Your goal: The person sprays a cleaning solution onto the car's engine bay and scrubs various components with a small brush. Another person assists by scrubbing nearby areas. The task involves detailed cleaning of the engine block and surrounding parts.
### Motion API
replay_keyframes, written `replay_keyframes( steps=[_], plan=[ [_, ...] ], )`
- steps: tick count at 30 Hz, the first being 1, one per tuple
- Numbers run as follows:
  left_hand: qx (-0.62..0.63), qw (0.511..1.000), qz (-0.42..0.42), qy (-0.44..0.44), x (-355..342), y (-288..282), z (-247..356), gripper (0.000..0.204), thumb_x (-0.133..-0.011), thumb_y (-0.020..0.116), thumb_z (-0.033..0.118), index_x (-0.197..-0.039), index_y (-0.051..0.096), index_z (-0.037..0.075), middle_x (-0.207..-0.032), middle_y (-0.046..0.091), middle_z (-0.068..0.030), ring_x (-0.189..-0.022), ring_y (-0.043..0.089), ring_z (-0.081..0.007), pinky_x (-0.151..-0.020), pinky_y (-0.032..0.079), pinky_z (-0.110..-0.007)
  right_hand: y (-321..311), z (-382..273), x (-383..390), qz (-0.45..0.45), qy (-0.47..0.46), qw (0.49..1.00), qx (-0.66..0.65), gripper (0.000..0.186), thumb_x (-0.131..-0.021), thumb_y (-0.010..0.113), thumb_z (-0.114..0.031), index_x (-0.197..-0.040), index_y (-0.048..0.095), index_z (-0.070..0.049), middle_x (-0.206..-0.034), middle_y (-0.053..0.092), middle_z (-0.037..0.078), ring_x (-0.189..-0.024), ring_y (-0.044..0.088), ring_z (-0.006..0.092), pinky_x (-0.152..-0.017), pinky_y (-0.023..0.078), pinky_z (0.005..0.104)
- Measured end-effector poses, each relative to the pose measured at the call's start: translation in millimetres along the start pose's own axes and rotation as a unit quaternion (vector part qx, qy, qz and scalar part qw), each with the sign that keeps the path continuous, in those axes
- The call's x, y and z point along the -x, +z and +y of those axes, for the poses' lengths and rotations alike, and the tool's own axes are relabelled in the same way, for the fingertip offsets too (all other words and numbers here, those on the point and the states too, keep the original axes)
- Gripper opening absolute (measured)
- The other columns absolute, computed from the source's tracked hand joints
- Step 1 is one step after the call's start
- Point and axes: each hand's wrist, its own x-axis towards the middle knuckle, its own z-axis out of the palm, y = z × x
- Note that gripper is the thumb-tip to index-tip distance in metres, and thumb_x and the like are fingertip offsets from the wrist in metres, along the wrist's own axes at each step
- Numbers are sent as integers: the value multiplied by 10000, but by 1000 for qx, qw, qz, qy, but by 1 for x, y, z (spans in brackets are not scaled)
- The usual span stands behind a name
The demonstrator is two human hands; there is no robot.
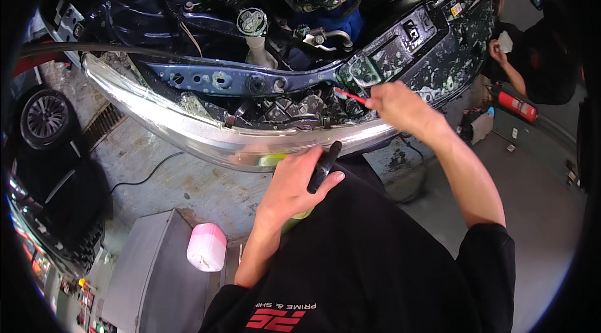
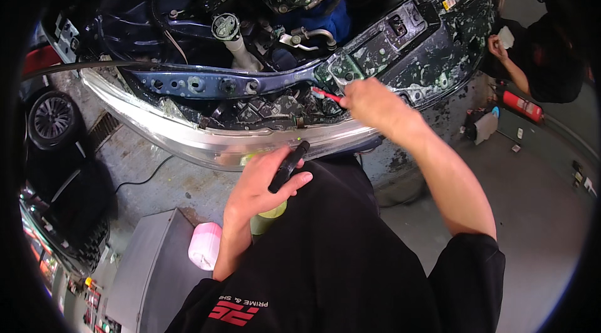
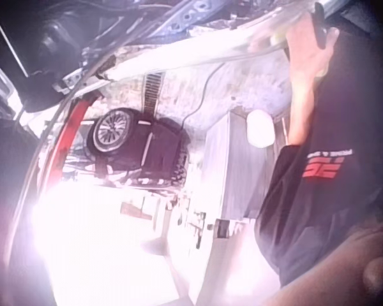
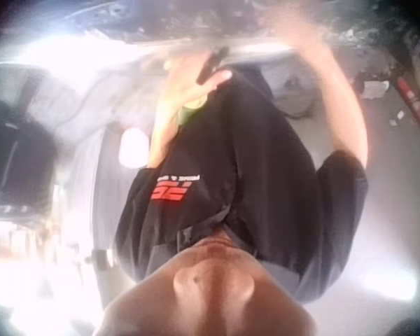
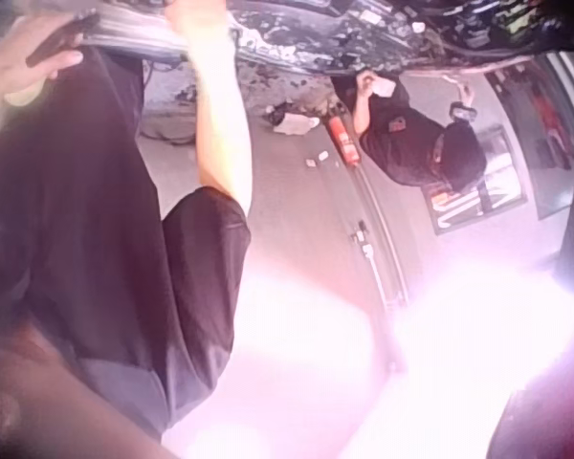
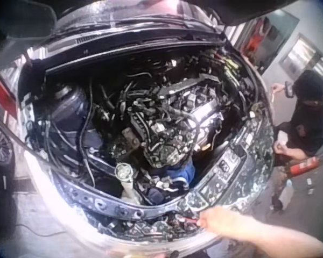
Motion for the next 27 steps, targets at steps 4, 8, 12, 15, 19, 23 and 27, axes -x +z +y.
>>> replay_keyframes(
  steps=[4,8,12,15,19,23,27],
  plan=[
    [0,1000,-24,11,1,-12,-4,366,-821,723,325,-917,571,6,-723,617,-143,-680,628,-344,-616,462,-396,4,-31,0,42,43,997,55,219,-874,633,-203,-788,634,-2,-734,628,239,-804,620,427,-732,473,510],
    [26,999,-28,11,3,-16,-3,357,-828,692,323,-899,552,3,-724,595,-176,-737,600,-396,-659,449,-458,-16,-53,-40,-57,16,993,99,235,-845,669,-224,-814,658,9,-761,648,232,-818,643,394,-739,488,488],
    [35,998,-52,-1,7,-21,-8,358,-835,678,329,-904,546,4,-723,596,-185,-746,600,-400,-671,453,-480,-27,-74,-66,-80,64,974,201,250,-817,697,-238,-855,697,9,-823,677,212,-849,661,366,-764,507,455],
    [51,997,-51,-1,10,-22,-11,359,-817,702,332,-878,546,14,-721,593,-171,-738,583,-411,-653,433,-475,-19,-63,-78,-90,65,970,215,235,-823,693,-233,-866,710,-3,-829,685,210,-853,666,363,-754,514,454],
    [48,999,-21,-3,13,-19,-18,375,-810,708,350,-856,539,18,-713,586,-164,-736,574,-418,-641,419,-474,-53,-89,-63,-209,113,963,125,253,-817,700,-247,-825,698,6,-771,672,212,-795,664,361,-727,510,436],
    [42,999,-11,16,10,-20,-15,380,-807,709,350,-860,539,15,-704,578,-157,-725,573,-412,-641,418,-471,-32,-48,-58,-67,78,982,160,240,-823,696,-260,-828,702,-20,-774,666,220,-787,652,377,-743,503,443],
    [42,998,37,7,10,-22,-17,347,-791,728,301,-835,559,1,-676,585,-142,-647,604,-363,-599,443,-409,-32,-64,-25,-73,106,975,181,249,-831,689,-262,-847,700,-14,-802,668,225,-891,643,371,-787,499,444]
  ],
)
